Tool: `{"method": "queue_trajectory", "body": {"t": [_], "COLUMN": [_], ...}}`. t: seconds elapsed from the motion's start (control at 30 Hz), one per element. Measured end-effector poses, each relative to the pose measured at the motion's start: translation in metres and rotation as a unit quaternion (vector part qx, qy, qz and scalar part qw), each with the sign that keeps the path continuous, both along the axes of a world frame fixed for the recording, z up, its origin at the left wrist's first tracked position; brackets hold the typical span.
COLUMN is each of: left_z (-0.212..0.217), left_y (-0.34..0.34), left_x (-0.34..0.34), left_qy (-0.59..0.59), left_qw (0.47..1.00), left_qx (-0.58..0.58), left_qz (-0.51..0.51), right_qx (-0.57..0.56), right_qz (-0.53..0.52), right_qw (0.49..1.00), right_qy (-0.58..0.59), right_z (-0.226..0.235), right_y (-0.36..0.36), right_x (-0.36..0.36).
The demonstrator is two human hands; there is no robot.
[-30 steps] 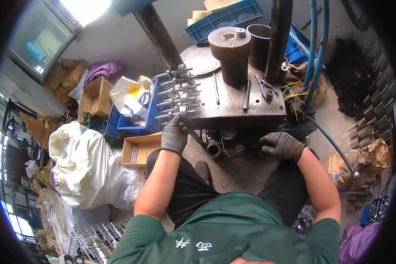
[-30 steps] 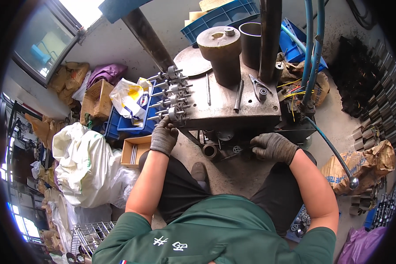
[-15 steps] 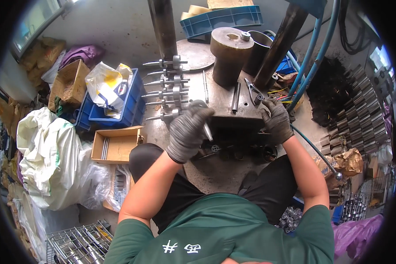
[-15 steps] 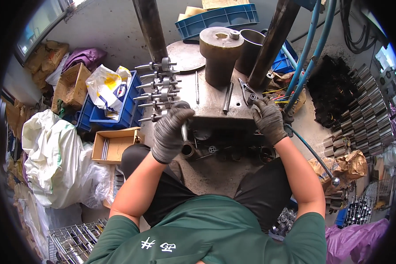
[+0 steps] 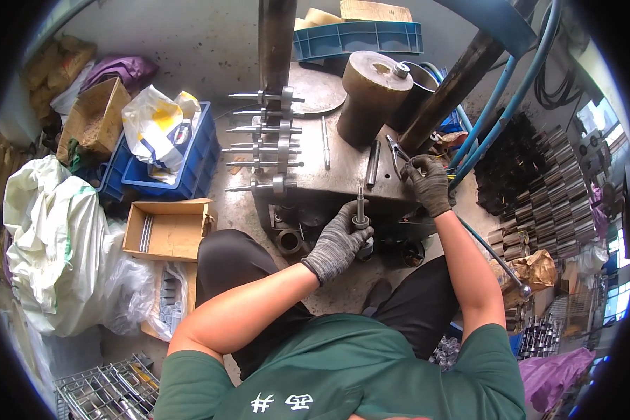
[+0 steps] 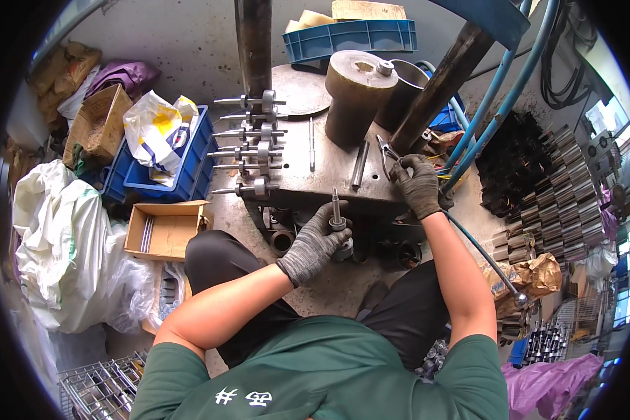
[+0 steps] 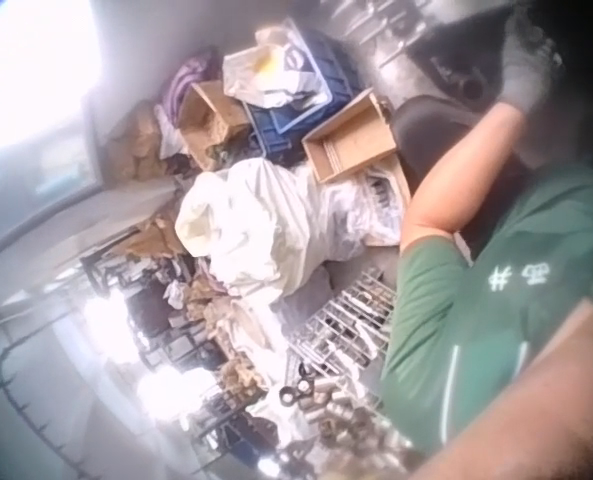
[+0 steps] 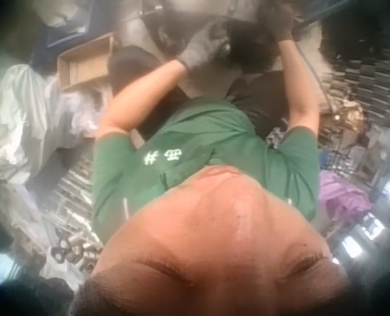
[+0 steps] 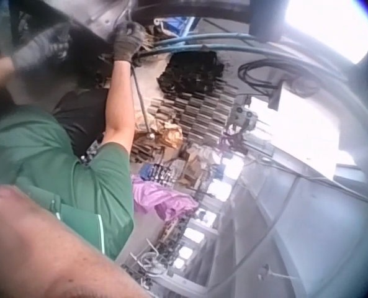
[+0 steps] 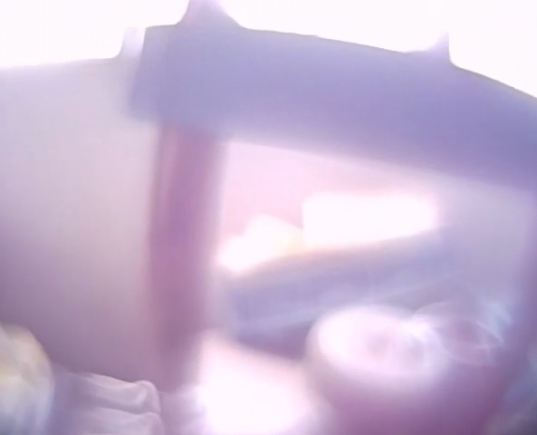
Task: The person inserts a metal rod into a press machine fixture, operates a side lever to process the component, and then removes it to place it into a collection container.
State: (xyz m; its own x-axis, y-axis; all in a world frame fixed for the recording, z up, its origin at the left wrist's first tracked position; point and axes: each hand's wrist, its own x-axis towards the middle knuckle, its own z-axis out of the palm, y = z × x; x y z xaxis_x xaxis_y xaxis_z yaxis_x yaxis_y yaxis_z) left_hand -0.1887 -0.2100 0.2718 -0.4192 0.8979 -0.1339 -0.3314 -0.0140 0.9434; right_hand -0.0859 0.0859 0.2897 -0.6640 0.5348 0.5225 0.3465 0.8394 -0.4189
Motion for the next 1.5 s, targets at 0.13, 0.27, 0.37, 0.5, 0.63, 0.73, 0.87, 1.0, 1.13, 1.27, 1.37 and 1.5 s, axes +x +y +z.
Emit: {"method": "queue_trajectory", "body": {"t": [0.13, 0.27, 0.37, 0.5, 0.63, 0.73, 0.87, 1.0, 1.13, 1.27, 1.37, 1.5], "left_z": [0.006, -0.015, -0.009, -0.007, -0.016, -0.025, -0.008, 0.009, 0.04, 0.105, 0.161, 0.18], "left_y": [0.0, 0.012, 0.015, 0.018, 0.019, 0.019, 0.002, -0.011, -0.005, 0.042, 0.108, 0.201], "left_x": [-0.012, -0.022, -0.016, -0.015, -0.019, -0.021, -0.026, -0.024, -0.027, -0.066, -0.098, -0.161], "left_qy": [-0.067, -0.133, -0.122, -0.157, -0.222, -0.256, -0.305, -0.268, -0.128, 0.062, 0.018, 0.158], "left_qw": [0.996, 0.989, 0.99, 0.985, 0.974, 0.966, 0.952, 0.963, 0.986, 0.974, 0.942, 0.916], "left_qx": [-0.057, -0.072, -0.05, -0.059, -0.041, -0.022, -0.031, 0.024, 0.102, 0.209, 0.328, 0.355], "left_qz": [0.006, 0.011, 0.04, 0.041, 0.029, 0.016, 0.021, -0.002, 0.022, 0.067, 0.072, 0.099], "right_qx": [-0.059, -0.004, 0.009, 0.07, 0.146, 0.117, 0.066, -0.092, -0.146, -0.179, -0.082, -0.09], "right_qz": [0.049, 0.056, 0.035, -0.021, -0.055, 0.002, 0.045, 0.091, 0.101, 0.147, 0.194, 0.246], "right_qw": [0.987, 0.982, 0.981, 0.987, 0.984, 0.98, 0.98, 0.978, 0.968, 0.972, 0.974, 0.958], "right_qy": [0.142, 0.18, 0.19, 0.144, 0.088, 0.16, 0.18, 0.166, 0.177, -0.049, -0.078, -0.113], "right_z": [0.041, 0.112, 0.138, 0.155, 0.153, 0.144, 0.125, 0.067, 0.006, 0.011, -0.001, 0.004], "right_y": [-0.002, -0.009, 0.005, 0.021, 0.02, 0.013, -0.037, -0.072, -0.087, -0.107, -0.102, -0.105], "right_x": [-0.024, -0.08, -0.116, -0.147, -0.153, -0.134, -0.078, -0.01, 0.035, 0.039, 0.026, 0.016]}}
